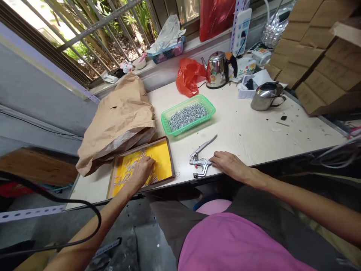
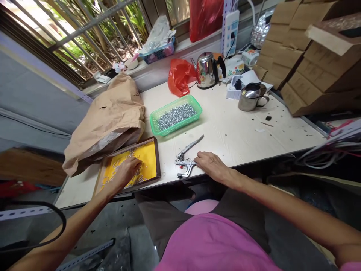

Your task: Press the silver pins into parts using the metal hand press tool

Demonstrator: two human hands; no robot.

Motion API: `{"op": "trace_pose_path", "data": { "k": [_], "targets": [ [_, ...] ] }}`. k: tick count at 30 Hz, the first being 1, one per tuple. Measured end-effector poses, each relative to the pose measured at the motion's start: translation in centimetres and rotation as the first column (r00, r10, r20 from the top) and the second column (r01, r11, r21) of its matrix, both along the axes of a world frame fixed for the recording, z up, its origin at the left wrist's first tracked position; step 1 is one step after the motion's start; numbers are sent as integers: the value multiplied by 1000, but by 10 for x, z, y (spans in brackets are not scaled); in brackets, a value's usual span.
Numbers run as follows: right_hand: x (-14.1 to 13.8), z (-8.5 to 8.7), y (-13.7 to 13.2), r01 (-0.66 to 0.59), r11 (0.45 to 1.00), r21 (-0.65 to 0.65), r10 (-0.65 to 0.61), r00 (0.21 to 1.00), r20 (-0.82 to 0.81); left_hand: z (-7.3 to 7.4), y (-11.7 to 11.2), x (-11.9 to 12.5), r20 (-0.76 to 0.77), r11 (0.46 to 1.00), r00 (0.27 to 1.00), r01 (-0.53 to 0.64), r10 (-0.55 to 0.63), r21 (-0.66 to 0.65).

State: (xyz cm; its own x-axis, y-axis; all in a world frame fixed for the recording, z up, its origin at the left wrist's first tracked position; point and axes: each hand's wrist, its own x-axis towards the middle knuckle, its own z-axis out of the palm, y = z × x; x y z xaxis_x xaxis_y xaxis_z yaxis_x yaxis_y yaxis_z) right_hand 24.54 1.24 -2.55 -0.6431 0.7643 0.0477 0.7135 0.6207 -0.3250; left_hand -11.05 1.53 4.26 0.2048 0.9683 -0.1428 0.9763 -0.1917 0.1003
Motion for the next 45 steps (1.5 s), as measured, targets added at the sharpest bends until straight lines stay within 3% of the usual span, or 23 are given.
{"op": "trace_pose_path", "data": {
  "k": [1, 3, 4, 6, 9, 12, 18, 29, 36, 45],
  "targets": [
    [0, 1, 0, 1, 1000, 0, -1, 1000, 10, 1, -2, 12, 136, 993, 984, -118, 117, -5],
    [-1, 2, 0, 0, 1000, 3, 0, 1000, 24, 2, -7, 44, 416, 935, 838, -307, 353, -175],
    [-1, 2, 0, -2, 1000, 6, 2, 1000, 28, 1, -11, 61, 516, 890, 728, -330, 452, -314],
    [-1, 1, 1, -3, 1000, 14, 3, 1000, 30, -5, -17, 94, 608, 804, 541, -267, 581, -531],
    [-1, -2, 2, 0, 1000, 29, -1, 1000, 31, -19, -22, 127, 614, 737, 431, -219, 661, -640],
    [0, -6, 2, -4, 999, 51, 3, 1000, 22, -32, -21, 136, 602, 735, 450, -218, 660, -643],
    [0, -9, 2, 10, 999, 53, -11, 1000, 10, -45, -20, 134, 530, 753, 573, -262, 625, -603],
    [-2, -8, 0, 27, 998, 61, -27, 1000, 8, -37, -9, 134, 439, 757, 723, -175, 533, -630],
    [7, 8, 9, 9, 1000, 1, -9, 1000, -19, -43, -5, 130, 444, 669, 659, -124, 608, -733],
    [15, 12, 55, -69, 997, -33, 73, 988, 138, -47, -5, 129, 432, 648, 634, -147, 642, -748]
  ]
}}
